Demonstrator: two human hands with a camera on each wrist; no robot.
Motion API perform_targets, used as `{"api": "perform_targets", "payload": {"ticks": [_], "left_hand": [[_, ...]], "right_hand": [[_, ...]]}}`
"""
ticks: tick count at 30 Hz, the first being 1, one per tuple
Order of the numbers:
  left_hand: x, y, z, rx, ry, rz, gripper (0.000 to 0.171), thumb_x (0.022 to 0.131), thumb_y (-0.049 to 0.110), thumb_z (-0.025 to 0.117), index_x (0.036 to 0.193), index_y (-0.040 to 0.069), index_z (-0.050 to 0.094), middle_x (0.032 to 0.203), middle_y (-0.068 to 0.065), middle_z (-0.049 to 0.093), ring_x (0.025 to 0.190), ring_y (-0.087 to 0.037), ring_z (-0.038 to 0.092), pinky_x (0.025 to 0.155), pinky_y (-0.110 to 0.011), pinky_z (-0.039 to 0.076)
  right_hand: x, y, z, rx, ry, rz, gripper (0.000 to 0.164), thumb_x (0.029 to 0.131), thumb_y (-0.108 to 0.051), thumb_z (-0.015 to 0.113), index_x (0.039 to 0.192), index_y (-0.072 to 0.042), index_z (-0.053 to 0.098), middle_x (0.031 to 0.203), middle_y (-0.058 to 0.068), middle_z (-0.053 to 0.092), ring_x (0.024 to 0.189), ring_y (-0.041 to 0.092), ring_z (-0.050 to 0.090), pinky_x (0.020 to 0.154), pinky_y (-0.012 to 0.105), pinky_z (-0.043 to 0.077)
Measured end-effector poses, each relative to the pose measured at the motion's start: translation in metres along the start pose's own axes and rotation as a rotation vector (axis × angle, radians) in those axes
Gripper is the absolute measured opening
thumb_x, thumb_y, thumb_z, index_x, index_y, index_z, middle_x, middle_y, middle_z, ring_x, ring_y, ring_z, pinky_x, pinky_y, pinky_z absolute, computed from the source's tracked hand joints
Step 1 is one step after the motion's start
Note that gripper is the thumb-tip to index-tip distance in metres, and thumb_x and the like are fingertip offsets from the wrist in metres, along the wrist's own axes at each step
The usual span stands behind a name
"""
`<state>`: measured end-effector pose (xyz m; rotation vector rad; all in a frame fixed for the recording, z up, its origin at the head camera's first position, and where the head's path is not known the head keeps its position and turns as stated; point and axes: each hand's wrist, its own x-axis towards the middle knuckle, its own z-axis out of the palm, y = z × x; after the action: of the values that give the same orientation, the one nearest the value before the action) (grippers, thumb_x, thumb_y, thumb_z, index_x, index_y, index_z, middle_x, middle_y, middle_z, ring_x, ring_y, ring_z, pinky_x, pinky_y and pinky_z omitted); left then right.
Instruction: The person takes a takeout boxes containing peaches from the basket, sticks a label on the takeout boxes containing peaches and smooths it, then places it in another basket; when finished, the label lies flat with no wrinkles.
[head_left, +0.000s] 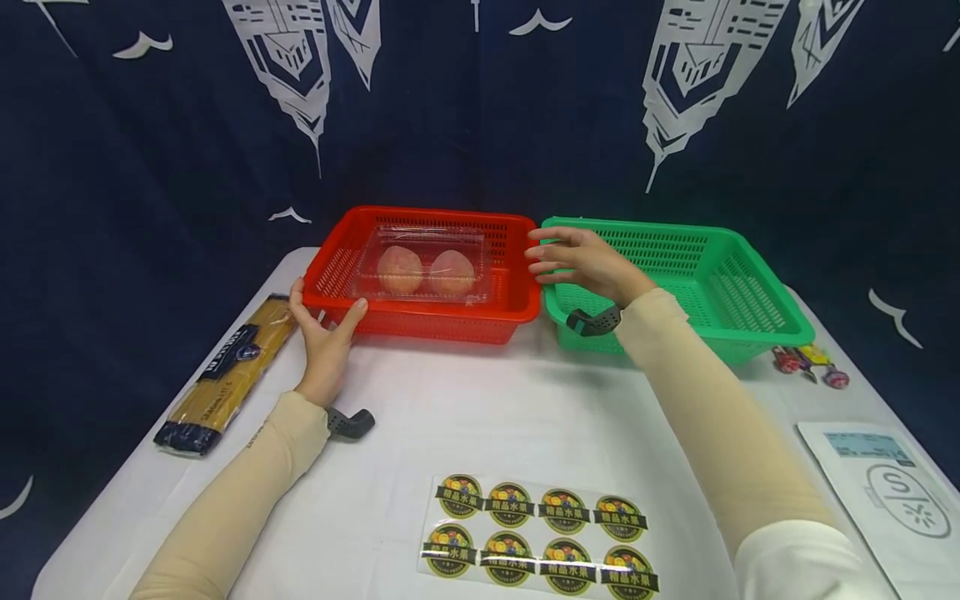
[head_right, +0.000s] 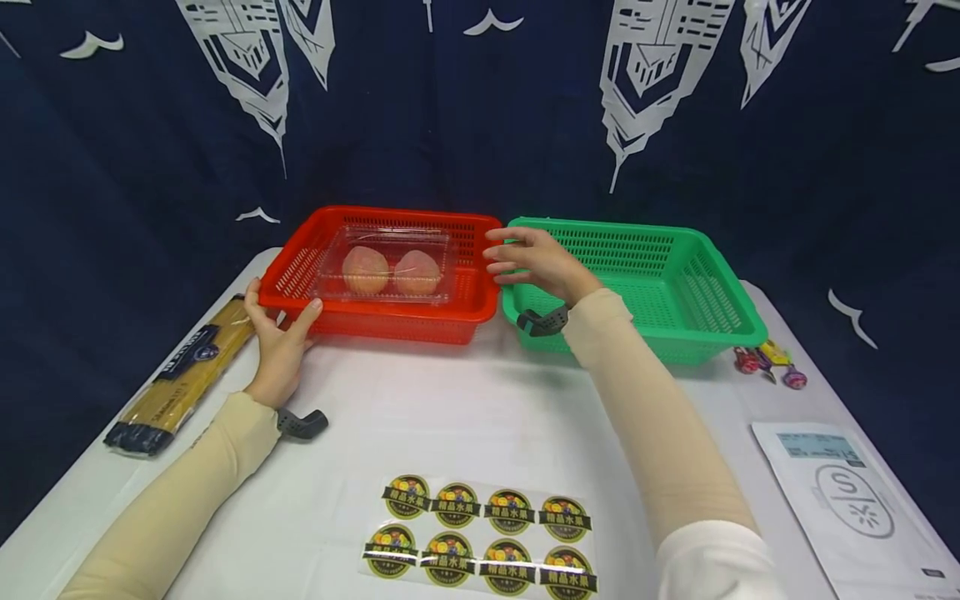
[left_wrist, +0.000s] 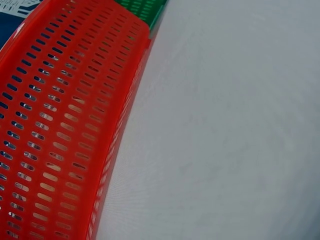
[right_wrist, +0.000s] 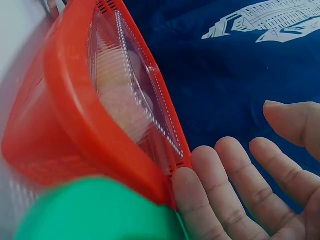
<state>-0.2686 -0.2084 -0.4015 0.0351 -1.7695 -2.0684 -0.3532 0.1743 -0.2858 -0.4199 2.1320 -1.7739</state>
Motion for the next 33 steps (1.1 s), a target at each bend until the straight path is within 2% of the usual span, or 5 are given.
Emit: {"api": "perform_targets", "payload": {"ticks": [10, 15, 20, 30, 33], "left_hand": [[-0.001, 0.001, -0.002, 0.013, -0.019, -0.009, 0.099, 0.103, 0.023, 0.076, 0.168, 0.039, 0.003, 0.172, -0.004, 0.019, 0.157, -0.024, 0.028, 0.124, -0.044, 0.041], [-0.001, 0.002, -0.002, 0.018, -0.021, -0.006, 0.099, 0.103, 0.024, 0.076, 0.168, 0.039, 0.003, 0.172, -0.003, 0.02, 0.157, -0.023, 0.027, 0.124, -0.044, 0.041], [0.0, 0.002, -0.001, 0.02, -0.03, -0.007, 0.099, 0.103, 0.025, 0.075, 0.168, 0.039, 0.002, 0.172, -0.003, 0.019, 0.157, -0.023, 0.027, 0.125, -0.043, 0.041], [0.001, -0.002, -0.002, 0.017, -0.024, -0.005, 0.098, 0.103, 0.023, 0.075, 0.168, 0.037, 0.004, 0.172, -0.005, 0.02, 0.157, -0.024, 0.027, 0.125, -0.043, 0.04], [0.001, -0.002, -0.002, 0.007, -0.023, 0.003, 0.098, 0.103, 0.022, 0.075, 0.168, 0.036, 0.004, 0.172, -0.007, 0.02, 0.157, -0.024, 0.028, 0.125, -0.042, 0.04]], "right_hand": [[0.021, 0.002, 0.023, 0.099, 0.042, 0.006, 0.053, 0.114, -0.013, 0.054, 0.163, 0.0, 0.041, 0.141, 0.018, 0.06, 0.106, 0.017, 0.073, 0.102, 0.035, 0.06], [0.031, 0.002, 0.035, 0.175, 0.092, 0.011, 0.052, 0.114, -0.012, 0.052, 0.164, -0.002, 0.041, 0.158, 0.024, 0.051, 0.124, 0.025, 0.068, 0.107, 0.034, 0.056], [0.038, 0.001, 0.048, 0.261, 0.163, 0.011, 0.052, 0.115, -0.01, 0.051, 0.165, -0.003, 0.04, 0.165, 0.02, 0.046, 0.15, 0.038, 0.049, 0.117, 0.038, 0.048], [0.053, -0.007, 0.068, 0.304, 0.255, 0.095, 0.061, 0.113, -0.017, 0.056, 0.169, -0.012, 0.035, 0.172, 0.011, 0.038, 0.156, 0.031, 0.041, 0.125, 0.039, 0.04], [0.06, -0.009, 0.073, 0.314, 0.266, 0.147, 0.065, 0.112, -0.018, 0.058, 0.171, -0.014, 0.032, 0.174, 0.007, 0.035, 0.153, 0.028, 0.042, 0.121, 0.034, 0.043]]}}
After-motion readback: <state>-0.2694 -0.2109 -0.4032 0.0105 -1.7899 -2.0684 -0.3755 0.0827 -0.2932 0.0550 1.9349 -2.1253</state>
